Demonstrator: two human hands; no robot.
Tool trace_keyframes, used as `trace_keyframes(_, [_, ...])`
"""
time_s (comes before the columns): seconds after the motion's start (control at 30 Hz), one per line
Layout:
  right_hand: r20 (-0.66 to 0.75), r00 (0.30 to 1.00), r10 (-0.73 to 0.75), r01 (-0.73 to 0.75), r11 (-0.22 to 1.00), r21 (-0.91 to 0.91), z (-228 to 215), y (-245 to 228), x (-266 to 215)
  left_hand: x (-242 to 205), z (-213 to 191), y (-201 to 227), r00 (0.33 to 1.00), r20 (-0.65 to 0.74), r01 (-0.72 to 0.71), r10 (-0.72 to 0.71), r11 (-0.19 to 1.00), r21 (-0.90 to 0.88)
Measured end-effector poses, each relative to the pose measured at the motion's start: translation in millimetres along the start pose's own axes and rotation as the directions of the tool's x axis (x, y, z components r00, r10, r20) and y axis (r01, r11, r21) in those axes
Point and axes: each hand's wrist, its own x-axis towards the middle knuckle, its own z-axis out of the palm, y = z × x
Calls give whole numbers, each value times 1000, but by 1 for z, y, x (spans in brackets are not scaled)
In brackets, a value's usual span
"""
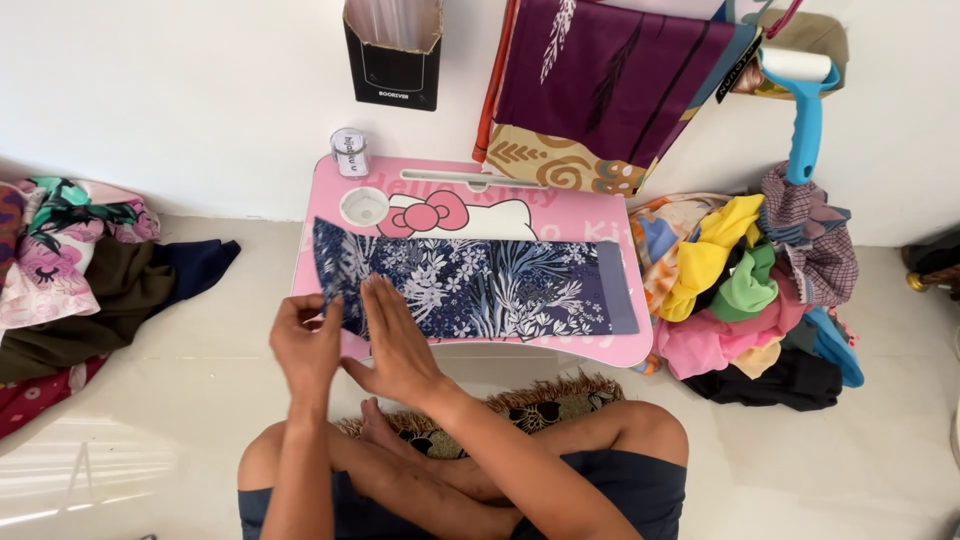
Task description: Cleaning a piece of fabric with a lint roller, folding it, and applying a label.
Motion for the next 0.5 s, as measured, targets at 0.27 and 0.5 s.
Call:
trace_keyframes(0.27, [27, 968, 250, -241, 890, 388, 0, 36, 26, -38, 33, 61, 959, -41, -282, 279, 943, -177])
trace_keyframes(0.5, [-146, 743, 653, -422, 627, 655, -24, 82, 23, -118, 73, 7, 783, 73, -610, 618, 785, -108])
